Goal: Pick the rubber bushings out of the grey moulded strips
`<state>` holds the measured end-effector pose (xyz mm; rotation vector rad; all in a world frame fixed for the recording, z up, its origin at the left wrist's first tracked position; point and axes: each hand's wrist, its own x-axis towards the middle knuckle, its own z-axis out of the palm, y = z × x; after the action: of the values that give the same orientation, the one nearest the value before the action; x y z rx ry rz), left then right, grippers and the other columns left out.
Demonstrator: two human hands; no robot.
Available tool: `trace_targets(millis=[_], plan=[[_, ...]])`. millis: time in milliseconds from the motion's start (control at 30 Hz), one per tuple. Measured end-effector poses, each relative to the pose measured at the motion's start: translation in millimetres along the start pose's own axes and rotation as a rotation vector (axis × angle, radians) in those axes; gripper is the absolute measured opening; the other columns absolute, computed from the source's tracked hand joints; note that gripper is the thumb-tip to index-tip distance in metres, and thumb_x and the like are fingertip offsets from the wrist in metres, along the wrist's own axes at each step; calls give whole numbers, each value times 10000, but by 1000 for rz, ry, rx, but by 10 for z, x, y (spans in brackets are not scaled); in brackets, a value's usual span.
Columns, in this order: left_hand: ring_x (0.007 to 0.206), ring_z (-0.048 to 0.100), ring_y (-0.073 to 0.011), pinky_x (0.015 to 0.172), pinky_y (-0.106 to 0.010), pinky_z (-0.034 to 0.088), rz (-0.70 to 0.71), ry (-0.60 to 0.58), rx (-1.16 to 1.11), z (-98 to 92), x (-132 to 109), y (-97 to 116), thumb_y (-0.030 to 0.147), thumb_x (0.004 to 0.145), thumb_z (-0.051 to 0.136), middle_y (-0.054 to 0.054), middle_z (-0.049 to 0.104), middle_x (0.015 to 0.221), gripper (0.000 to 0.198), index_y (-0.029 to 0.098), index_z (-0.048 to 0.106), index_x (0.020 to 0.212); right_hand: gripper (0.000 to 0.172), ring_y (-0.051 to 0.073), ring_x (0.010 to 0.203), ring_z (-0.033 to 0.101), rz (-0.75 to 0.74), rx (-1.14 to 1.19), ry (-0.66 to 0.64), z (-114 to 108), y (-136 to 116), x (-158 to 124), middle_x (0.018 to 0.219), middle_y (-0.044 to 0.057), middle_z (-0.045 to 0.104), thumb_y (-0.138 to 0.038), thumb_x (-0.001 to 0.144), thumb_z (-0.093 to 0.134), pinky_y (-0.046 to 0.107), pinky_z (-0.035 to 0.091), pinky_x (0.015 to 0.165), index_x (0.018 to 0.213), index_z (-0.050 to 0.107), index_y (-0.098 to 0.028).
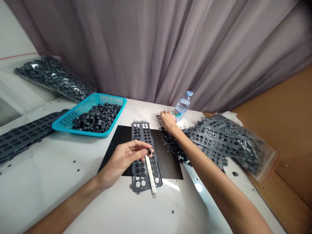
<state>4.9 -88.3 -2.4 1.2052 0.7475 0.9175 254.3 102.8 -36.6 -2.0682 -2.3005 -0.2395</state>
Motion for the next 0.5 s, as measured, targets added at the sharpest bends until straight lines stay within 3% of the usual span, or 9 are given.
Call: trace_targets(millis=[133, 233, 300, 367, 433, 500], plan=[[973, 735, -206, 835, -273, 590, 52, 31, 198, -45, 17, -7, 414, 959, 708, -80, 780, 1066, 280, 194, 766, 1124, 315, 305, 1271, 552, 10, -3, -5, 1, -40, 13, 1365, 204, 600, -319, 1091, 477, 427, 486, 990, 1275, 608, -99], [1059, 723, -228, 981, -350, 566, 268, 95, 567, -219, 28, 47, 384, 1006, 630, -61, 770, 1144, 241, 236, 768, 1137, 312, 276, 1219, 599, 33, 15, -11, -7, -50, 19, 1349, 134, 617, -364, 1062, 554, 458, 494, 1009, 1248, 641, -129], [1119, 700, -227, 1089, -373, 500, 477, 232, 793, -421, 41, 123, 344, 1028, 588, -43, 755, 1205, 232, 267, 757, 1168, 319, 273, 1203, 611, 62, 34, -19, -20, -40, 28, 1335, 135, 629, -386, 1049, 575, 456, 495, 1005, 1219, 661, -131], [1108, 694, -232, 1111, -383, 472, 608, 467, 950, -668, 55, 211, 340, 1033, 578, -42, 750, 1213, 238, 280, 742, 1195, 321, 282, 1192, 618, 92, 61, -30, -48, -19, 38, 1319, 161, 641, -392, 1042, 579, 434, 493, 977, 1198, 678, -130], [1083, 683, -242, 1087, -395, 472, 636, 700, 1078, -922, 64, 287, 348, 1040, 562, -54, 743, 1216, 266, 275, 724, 1239, 319, 293, 1172, 629, 111, 98, -38, -103, 0, 34, 1292, 187, 655, -398, 1032, 586, 404, 488, 932, 1176, 694, -134], [989, 673, -244, 1015, -397, 496, 606, 826, 1189, -1155, 63, 334, 353, 1038, 556, -68, 746, 1175, 285, 253, 720, 1249, 338, 304, 1158, 632, 107, 142, -31, -192, -1, -10, 1267, 211, 664, -408, 1022, 599, 382, 479, 898, 1179, 695, -125]])
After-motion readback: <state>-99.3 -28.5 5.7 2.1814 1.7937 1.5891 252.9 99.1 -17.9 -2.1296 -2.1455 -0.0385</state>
